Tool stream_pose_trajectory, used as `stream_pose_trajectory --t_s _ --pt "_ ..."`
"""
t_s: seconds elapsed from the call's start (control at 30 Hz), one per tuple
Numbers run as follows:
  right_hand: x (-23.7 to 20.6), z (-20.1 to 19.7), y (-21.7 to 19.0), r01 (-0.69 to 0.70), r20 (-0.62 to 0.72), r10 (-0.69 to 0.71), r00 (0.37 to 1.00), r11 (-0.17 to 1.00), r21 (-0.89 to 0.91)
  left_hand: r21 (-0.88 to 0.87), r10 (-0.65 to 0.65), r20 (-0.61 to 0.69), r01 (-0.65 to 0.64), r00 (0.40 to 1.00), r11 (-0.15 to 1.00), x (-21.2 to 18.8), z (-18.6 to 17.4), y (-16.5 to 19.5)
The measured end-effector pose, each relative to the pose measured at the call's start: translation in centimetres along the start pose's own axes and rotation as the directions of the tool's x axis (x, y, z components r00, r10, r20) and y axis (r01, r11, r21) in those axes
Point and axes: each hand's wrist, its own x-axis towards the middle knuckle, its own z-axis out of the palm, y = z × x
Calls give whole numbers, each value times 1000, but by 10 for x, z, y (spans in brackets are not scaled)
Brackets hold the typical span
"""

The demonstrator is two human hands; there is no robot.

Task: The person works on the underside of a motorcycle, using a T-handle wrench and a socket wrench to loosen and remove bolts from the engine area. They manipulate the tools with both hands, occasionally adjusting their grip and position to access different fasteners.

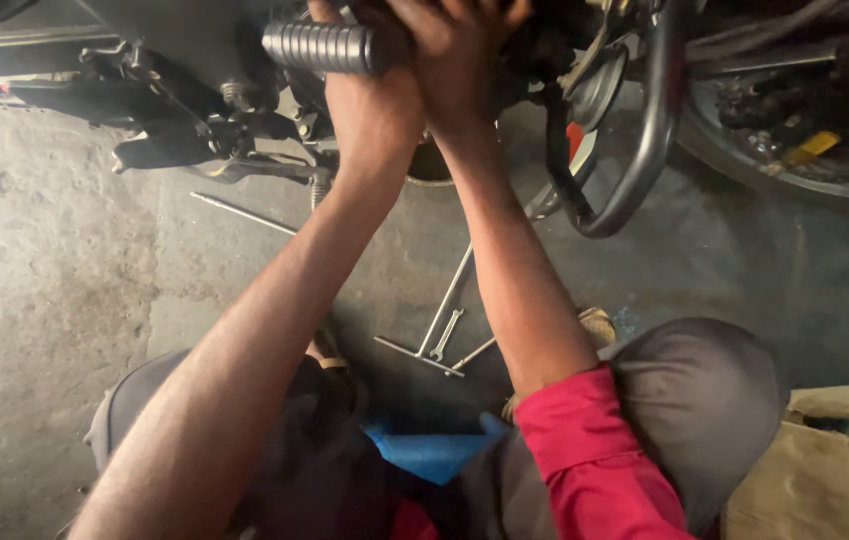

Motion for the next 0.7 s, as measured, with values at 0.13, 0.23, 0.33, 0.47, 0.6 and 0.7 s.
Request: stream_pose_trajectory --t_s 0.13,0.23,0.33,0.47,0.6,0.7 --pt "4 -1 10 96 -77 -91 993 993 64 187 355 -77 -336 932 923 0 -3 -2" --pt "9 -1 17 78 -27 -74 997 970 231 233 445 -80 -417 892 878 1 -4 -6" --pt "9 1 20 92 -8 -92 996 981 170 73 335 -56 -331 940 941 1 -8 -6" --pt "7 4 19 127 -42 -124 991 990 61 -75 113 -9 -113 994 991 0 -14 4" --pt "7 7 21 106 -26 -105 994 991 77 -167 114 -5 -113 994 980 -1 -12 13" --pt "8 9 24 129 -53 -126 991 989 71 -124 192 2 -190 981 974 -2 -11 15"
